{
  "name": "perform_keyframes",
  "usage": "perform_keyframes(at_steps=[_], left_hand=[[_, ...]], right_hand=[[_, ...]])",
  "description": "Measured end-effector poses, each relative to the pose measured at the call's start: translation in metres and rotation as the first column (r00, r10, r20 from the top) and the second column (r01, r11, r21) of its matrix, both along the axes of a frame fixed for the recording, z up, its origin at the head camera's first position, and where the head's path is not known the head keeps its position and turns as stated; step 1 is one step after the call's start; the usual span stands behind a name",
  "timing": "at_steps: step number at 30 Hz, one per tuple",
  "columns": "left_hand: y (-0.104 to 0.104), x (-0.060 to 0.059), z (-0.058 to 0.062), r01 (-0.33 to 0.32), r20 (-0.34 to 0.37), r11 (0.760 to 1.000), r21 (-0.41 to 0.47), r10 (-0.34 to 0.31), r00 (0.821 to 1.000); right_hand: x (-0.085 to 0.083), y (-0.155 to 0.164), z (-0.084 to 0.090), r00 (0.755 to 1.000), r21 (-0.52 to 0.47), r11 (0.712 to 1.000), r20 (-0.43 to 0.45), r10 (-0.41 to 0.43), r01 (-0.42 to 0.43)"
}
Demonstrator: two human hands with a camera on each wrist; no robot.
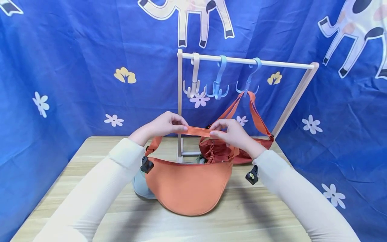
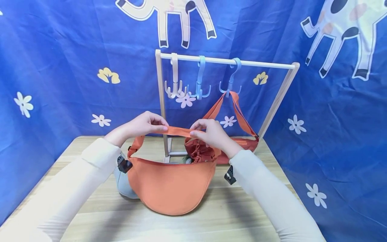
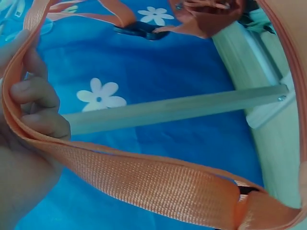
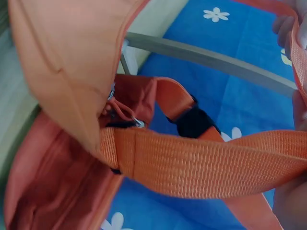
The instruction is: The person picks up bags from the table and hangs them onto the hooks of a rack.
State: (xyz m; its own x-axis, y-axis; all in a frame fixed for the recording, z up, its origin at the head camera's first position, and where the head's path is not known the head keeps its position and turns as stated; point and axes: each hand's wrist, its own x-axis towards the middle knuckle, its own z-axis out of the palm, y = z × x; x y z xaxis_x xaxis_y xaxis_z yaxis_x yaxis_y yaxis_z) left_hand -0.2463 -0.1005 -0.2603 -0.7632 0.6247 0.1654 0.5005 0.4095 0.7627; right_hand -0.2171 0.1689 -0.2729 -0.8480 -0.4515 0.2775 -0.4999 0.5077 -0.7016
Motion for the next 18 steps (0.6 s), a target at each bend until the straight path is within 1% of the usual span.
perform_keyframes(at_steps=[4,7,10,13,15,18], left_hand=[[0.007,0.0,0.009,-0.015,-0.001,1.0,0.017,0.015,1.0],[0.013,0.0,0.016,-0.039,-0.009,0.999,0.036,0.039,0.999],[0.019,-0.001,0.022,-0.079,-0.017,0.995,0.06,0.081,0.997],[0.026,0.0,0.027,-0.128,-0.016,0.988,0.086,0.129,0.991],[0.03,0.001,0.03,-0.162,-0.011,0.981,0.107,0.164,0.986],[0.035,0.001,0.035,-0.21,-0.004,0.966,0.148,0.213,0.977]], right_hand=[[-0.002,0.005,0.013,0.999,0.012,1.0,-0.049,-0.02,0.02],[-0.002,0.009,0.023,0.998,0.002,0.999,-0.057,-0.033,0.034],[-0.003,0.012,0.033,0.998,-0.03,0.999,-0.037,-0.045,0.043],[-0.004,0.015,0.041,0.997,-0.058,0.996,-0.034,-0.073,0.071],[-0.005,0.016,0.046,0.994,-0.074,0.993,-0.044,-0.098,0.094],[-0.008,0.017,0.053,0.989,-0.096,0.989,-0.086,-0.123,0.115]])
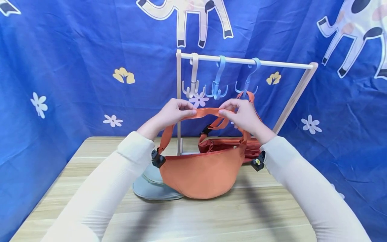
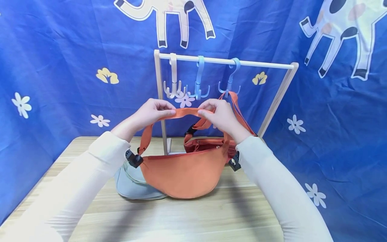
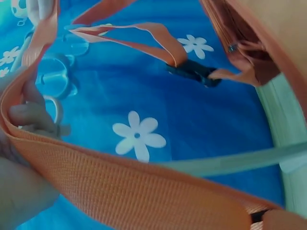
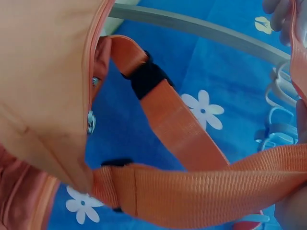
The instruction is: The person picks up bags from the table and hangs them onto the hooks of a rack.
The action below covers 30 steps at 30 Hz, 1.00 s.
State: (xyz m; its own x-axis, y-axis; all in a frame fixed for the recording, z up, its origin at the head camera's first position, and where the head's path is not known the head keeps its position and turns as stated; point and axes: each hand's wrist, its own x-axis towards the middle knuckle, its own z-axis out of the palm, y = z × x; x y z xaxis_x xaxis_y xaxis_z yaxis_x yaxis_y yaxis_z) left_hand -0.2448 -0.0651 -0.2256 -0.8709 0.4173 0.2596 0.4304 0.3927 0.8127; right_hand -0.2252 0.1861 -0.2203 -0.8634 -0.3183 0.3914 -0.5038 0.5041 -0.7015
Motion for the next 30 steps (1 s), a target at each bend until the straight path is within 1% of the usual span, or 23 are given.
perform_keyframes(at_steps=[5,7,9,12,15,17,19,21,23,26,28,30], left_hand=[[0.01,-0.001,0.006,-0.084,-0.029,0.994,0.07,0.086,0.996],[0.015,0.0,0.008,-0.111,-0.046,0.988,0.104,0.117,0.992],[0.02,-0.001,0.011,-0.134,-0.056,0.98,0.145,0.143,0.988],[0.027,-0.001,0.015,-0.156,-0.048,0.965,0.212,0.17,0.984],[0.034,-0.003,0.017,-0.186,-0.028,0.943,0.275,0.201,0.979],[0.038,-0.004,0.018,-0.209,-0.036,0.93,0.303,0.231,0.972],[0.042,-0.006,0.018,-0.239,-0.054,0.917,0.319,0.269,0.962],[0.046,-0.007,0.019,-0.267,-0.054,0.903,0.336,0.301,0.952],[0.05,-0.009,0.019,-0.281,-0.067,0.89,0.358,0.325,0.943],[0.056,-0.011,0.019,-0.274,-0.081,0.87,0.41,0.333,0.939],[0.059,-0.013,0.018,-0.265,-0.102,0.864,0.428,0.337,0.936],[0.062,-0.014,0.018,-0.26,-0.098,0.859,0.441,0.334,0.937]], right_hand=[[-0.006,0.0,0.009,0.992,-0.027,0.998,-0.111,-0.058,0.056],[-0.008,-0.001,0.012,0.987,-0.048,0.995,-0.133,-0.088,0.082],[-0.008,-0.002,0.015,0.984,-0.083,0.991,-0.133,-0.115,0.105],[-0.01,-0.004,0.019,0.977,-0.124,0.982,-0.141,-0.159,0.142],[-0.014,-0.005,0.022,0.966,-0.153,0.975,-0.179,-0.187,0.161],[-0.017,-0.006,0.023,0.958,-0.167,0.972,-0.204,-0.201,0.168],[-0.02,-0.006,0.024,0.951,-0.181,0.968,-0.222,-0.215,0.176],[-0.023,-0.007,0.024,0.942,-0.19,0.962,-0.238,-0.237,0.195],[-0.025,-0.008,0.025,0.932,-0.198,0.956,-0.25,-0.261,0.215],[-0.028,-0.008,0.025,0.917,-0.211,0.948,-0.271,-0.291,0.239],[-0.029,-0.008,0.025,0.916,-0.225,0.944,-0.268,-0.3,0.243],[-0.03,-0.008,0.025,0.914,-0.231,0.94,-0.264,-0.307,0.249]])
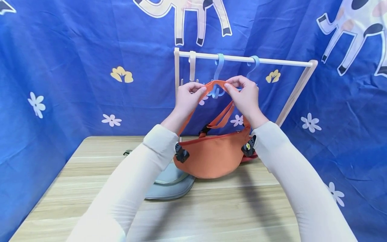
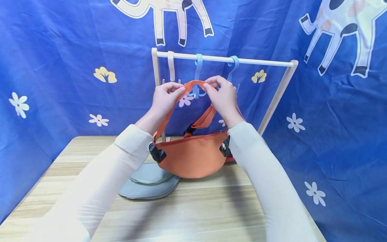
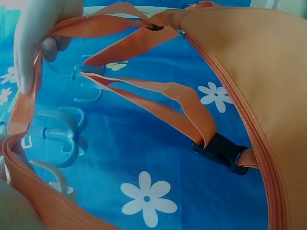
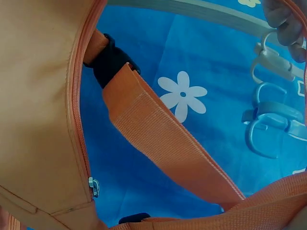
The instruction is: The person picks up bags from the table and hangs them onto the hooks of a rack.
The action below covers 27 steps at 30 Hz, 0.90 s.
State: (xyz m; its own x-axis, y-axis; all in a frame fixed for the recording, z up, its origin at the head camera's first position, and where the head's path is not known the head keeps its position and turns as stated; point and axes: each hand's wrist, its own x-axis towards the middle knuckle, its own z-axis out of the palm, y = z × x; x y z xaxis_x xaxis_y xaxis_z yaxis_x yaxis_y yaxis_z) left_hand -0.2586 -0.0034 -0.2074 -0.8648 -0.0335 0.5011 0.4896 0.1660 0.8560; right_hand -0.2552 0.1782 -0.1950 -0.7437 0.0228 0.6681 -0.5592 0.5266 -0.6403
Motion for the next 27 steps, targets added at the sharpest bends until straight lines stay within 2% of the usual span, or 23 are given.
perform_keyframes(at_steps=[7,15,21,27], left_hand=[[0.004,-0.003,-0.004,0.015,0.07,1.0,0.021,-0.016,0.997],[0.01,-0.005,-0.009,-0.033,0.117,0.998,-0.053,0.039,0.992],[0.013,-0.007,-0.014,-0.06,0.093,0.993,-0.102,0.07,0.993],[0.016,-0.01,-0.02,-0.042,0.104,0.994,-0.105,0.053,0.993]], right_hand=[[-0.003,0.001,-0.005,0.999,-0.007,1.0,0.034,-0.02,0.02],[-0.005,0.005,-0.013,0.998,-0.035,0.999,0.059,-0.016,0.018],[-0.007,0.007,-0.022,0.995,-0.056,0.998,0.097,-0.014,0.019],[-0.007,0.01,-0.029,0.991,-0.083,0.996,0.133,-0.002,0.013]])
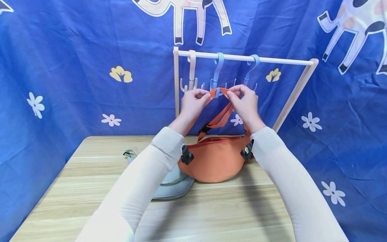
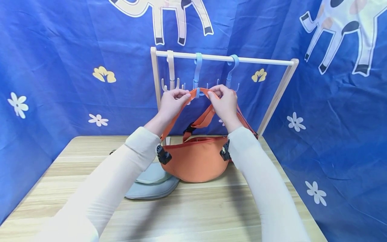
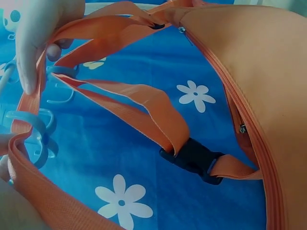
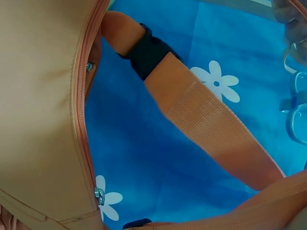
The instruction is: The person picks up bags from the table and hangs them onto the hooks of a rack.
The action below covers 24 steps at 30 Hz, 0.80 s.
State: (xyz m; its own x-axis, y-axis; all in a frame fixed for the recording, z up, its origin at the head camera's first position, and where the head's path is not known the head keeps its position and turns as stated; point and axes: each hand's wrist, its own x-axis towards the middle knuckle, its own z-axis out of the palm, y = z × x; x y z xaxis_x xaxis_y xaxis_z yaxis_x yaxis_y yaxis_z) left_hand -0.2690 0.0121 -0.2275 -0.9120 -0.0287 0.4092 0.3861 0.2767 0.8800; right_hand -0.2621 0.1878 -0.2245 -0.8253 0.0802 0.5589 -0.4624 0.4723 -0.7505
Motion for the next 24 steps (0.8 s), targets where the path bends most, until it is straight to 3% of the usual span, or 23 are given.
perform_keyframes(at_steps=[7,15,24], left_hand=[[0.003,0.002,-0.003,0.026,0.007,0.999,-0.024,-0.026,1.0],[-0.003,0.005,-0.011,0.051,0.013,0.996,-0.075,-0.05,0.999],[-0.024,0.008,-0.023,0.101,-0.03,0.99,-0.095,-0.105,0.994]], right_hand=[[0.0,0.003,-0.006,1.0,-0.057,0.998,0.002,0.004,-0.004],[-0.002,0.009,-0.018,0.992,0.062,0.991,-0.055,-0.114,0.118],[0.002,0.016,-0.038,0.993,0.056,0.994,-0.087,-0.086,0.091]])
